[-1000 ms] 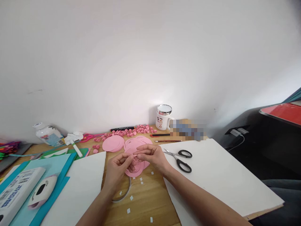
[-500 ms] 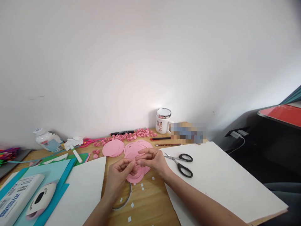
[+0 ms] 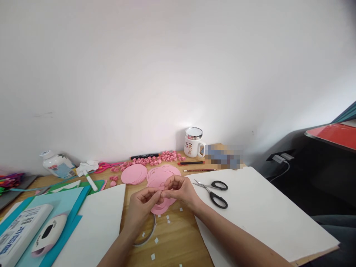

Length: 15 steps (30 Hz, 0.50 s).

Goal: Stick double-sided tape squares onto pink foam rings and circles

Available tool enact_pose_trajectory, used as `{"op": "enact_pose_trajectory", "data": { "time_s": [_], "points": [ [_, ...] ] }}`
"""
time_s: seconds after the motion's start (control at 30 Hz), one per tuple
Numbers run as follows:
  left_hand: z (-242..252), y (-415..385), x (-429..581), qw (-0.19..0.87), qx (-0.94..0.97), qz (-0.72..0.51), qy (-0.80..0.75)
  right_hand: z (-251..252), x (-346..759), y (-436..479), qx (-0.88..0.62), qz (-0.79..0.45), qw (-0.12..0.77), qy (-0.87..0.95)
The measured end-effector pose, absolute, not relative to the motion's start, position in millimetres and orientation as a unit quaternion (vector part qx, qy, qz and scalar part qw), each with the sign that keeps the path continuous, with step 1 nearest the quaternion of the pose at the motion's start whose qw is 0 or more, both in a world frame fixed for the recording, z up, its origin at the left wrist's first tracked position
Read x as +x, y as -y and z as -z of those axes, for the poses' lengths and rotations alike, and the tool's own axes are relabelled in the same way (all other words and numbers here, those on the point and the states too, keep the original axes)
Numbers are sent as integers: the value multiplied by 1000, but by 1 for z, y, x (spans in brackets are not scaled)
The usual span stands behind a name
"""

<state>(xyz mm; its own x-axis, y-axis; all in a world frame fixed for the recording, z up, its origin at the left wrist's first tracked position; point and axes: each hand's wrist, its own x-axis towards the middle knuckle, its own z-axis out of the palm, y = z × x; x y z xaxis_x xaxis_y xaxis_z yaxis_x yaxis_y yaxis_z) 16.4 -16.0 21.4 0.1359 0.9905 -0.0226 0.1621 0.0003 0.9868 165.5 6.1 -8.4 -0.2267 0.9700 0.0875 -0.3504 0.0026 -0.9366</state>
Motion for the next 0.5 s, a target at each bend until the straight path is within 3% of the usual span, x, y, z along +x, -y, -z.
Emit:
{"op": "enact_pose_trajectory", "data": {
  "time_s": [0.5],
  "points": [
    [-19,14,13,493,545,-442,-514,4,166,-6,-280,-663,502,479]
  ]
}}
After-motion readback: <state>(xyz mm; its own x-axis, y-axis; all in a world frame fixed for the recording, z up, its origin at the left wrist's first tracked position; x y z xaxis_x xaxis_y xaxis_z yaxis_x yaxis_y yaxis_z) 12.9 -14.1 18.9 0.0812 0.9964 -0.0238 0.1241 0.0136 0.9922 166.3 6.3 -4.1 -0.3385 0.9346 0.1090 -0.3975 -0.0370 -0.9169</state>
